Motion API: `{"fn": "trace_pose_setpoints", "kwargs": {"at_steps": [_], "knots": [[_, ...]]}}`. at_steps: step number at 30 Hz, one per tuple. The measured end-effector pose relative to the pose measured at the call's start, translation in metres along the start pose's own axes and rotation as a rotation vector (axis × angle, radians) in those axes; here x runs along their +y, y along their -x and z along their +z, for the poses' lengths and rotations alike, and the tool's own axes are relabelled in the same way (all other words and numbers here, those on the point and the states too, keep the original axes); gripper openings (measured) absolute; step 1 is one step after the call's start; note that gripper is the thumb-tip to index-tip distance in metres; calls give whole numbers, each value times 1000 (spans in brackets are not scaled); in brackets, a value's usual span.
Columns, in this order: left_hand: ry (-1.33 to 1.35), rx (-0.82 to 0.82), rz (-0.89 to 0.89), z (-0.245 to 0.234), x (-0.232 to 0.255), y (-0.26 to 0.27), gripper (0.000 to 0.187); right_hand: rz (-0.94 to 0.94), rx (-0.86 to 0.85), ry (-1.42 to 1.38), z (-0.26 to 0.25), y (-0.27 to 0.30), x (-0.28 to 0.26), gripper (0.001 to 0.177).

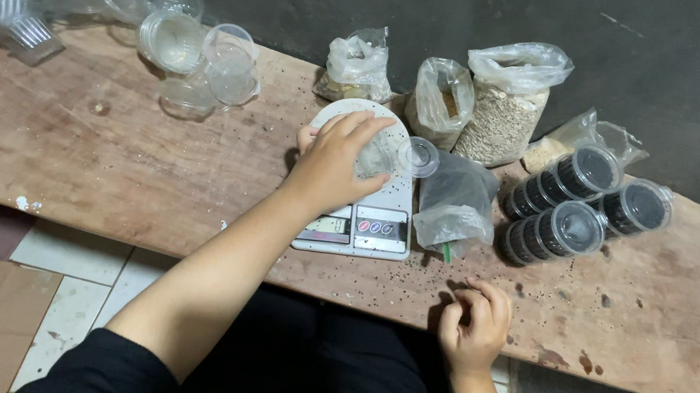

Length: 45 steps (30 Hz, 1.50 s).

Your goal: The person uses a spoon to transfer a dark granular substance from a plastic bag into a small container on a digital scale, adjusts the amount to reach a specific weight, and then presses a lid onto the container.

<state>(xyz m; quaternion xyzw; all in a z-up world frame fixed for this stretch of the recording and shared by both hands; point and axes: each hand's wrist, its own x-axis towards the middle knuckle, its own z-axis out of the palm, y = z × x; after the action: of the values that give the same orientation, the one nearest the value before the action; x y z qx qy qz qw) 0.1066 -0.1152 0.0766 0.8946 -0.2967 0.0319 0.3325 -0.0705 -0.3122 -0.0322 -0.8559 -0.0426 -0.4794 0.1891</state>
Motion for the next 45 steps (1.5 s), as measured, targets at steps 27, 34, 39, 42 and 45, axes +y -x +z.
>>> {"fn": "trace_pose_setpoints", "kwargs": {"at_steps": [27,34,39,42,45], "knots": [[56,278,-264,3,-16,27,85,-29,-4,26,1,3,3,10],[128,409,-240,6,-20,27,61,-39,16,20,0,0,-1,10],[172,479,-202,12,-30,29,56,13,16,37,1,6,4,11],[187,629,-160,19,-49,39,44,83,-23,76,5,13,15,12],[231,859,-29,26,-67,42,32,358,-108,-27,-1,-4,-7,14]]}}
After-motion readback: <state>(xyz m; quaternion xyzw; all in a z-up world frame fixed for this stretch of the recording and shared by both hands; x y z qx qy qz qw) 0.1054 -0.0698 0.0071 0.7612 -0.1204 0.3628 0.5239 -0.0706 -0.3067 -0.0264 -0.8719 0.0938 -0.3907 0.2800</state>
